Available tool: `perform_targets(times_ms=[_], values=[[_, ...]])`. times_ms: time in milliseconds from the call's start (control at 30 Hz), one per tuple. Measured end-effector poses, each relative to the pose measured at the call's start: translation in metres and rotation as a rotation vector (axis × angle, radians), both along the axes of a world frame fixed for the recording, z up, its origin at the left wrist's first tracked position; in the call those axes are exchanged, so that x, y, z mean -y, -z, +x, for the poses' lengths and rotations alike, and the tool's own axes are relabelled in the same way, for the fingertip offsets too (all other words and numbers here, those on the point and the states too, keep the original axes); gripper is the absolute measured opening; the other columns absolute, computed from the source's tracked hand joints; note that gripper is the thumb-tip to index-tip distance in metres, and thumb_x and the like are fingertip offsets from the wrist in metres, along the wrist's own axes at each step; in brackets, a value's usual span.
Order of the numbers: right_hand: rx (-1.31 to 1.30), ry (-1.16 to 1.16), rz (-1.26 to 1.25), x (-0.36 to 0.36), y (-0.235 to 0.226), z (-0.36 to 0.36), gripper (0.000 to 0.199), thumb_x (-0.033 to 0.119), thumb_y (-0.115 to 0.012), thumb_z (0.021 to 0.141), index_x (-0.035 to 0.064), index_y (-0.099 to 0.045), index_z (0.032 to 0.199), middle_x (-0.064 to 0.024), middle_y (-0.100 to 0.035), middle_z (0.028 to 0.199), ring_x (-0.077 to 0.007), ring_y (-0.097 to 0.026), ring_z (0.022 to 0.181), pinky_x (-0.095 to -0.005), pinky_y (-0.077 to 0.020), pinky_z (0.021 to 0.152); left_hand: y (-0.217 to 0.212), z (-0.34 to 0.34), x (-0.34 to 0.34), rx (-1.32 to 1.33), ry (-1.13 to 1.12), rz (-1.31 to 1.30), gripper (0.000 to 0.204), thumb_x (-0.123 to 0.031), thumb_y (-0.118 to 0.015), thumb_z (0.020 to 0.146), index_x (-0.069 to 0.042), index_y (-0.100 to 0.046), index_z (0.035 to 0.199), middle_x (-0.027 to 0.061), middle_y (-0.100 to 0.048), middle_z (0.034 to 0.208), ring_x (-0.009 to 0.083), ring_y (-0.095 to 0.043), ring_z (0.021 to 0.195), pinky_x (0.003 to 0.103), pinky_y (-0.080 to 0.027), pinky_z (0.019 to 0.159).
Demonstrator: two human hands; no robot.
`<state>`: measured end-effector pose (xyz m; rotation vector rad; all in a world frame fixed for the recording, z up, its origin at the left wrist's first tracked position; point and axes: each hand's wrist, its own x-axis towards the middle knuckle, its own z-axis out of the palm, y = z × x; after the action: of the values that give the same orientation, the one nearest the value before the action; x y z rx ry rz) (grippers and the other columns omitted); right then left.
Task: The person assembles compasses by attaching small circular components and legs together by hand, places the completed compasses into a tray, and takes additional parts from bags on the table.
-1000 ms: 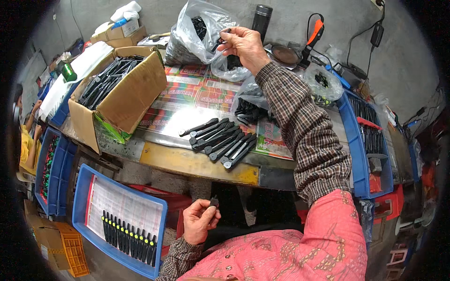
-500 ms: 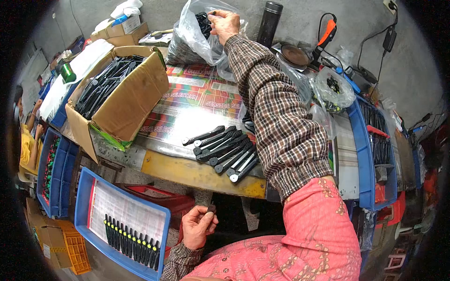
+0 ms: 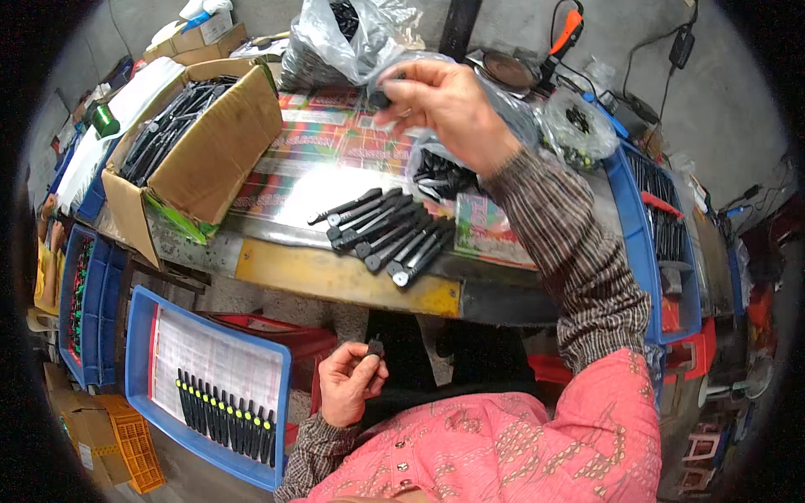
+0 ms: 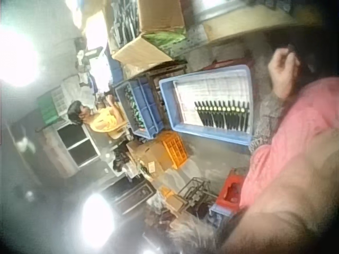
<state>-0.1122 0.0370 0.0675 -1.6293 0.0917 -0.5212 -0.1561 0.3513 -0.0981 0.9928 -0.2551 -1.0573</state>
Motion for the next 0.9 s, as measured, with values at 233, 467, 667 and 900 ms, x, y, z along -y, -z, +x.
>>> perform_targets(times_ms=[233, 467, 667, 900], values=[[-0.151, 0.007, 0.197, -0.072, 0.028, -0.112, 0.016, 0.01, -0.058, 0.09, -0.0024, -0.06, 0.099, -0.0078, -0.064, 0.082, -0.0176, -0.067, 0.07, -0.026, -0.0543, 0.057, -0.012, -0.017, 0.001, 0.021, 0.046, -0.028, 0.007, -0.007, -0.056, 0.09, -0.001, -0.056, 0.092, 0.0068, -0.06, 0.07, 0.0078, -0.047, 0.048, 0.019, -0.033, 0.041], [-0.254, 0.048, 0.327, -0.107, 0.059, -0.179, 0.015, 0.011, -0.058, 0.09, -0.002, -0.059, 0.098, -0.0074, -0.064, 0.078, -0.0159, -0.066, 0.065, -0.0247, -0.0536, 0.055, -0.016, -0.04, 0.003, -0.01, 0.103, -0.03, 0.008, -0.008, -0.056, 0.09, -0.001, -0.056, 0.093, 0.0062, -0.06, 0.07, 0.006, -0.043, 0.046, 0.018, -0.03, 0.04], [-0.291, 0.11, 0.403, -0.126, 0.088, -0.214, 0.015, 0.009, -0.058, 0.089, -0.0025, -0.059, 0.099, -0.0067, -0.063, 0.076, -0.0149, -0.066, 0.064, -0.0243, -0.0536, 0.055, -0.013, -0.057, 0.01, -0.025, 0.174, -0.009, 0.009, -0.008, -0.056, 0.09, 0.0, -0.057, 0.094, 0.0061, -0.059, 0.069, 0.0051, -0.042, 0.045, 0.018, -0.029, 0.039], [-0.286, 0.169, 0.453, -0.133, 0.113, -0.234, 0.014, 0.006, -0.059, 0.089, -0.0029, -0.059, 0.099, -0.0086, -0.063, 0.075, -0.0154, -0.065, 0.063, -0.0249, -0.0543, 0.055, -0.01, -0.073, 0.018, -0.046, 0.243, 0.019, 0.01, -0.008, -0.055, 0.091, 0.0, -0.056, 0.096, 0.0067, -0.059, 0.069, 0.0055, -0.041, 0.044, 0.019, -0.028, 0.038]])
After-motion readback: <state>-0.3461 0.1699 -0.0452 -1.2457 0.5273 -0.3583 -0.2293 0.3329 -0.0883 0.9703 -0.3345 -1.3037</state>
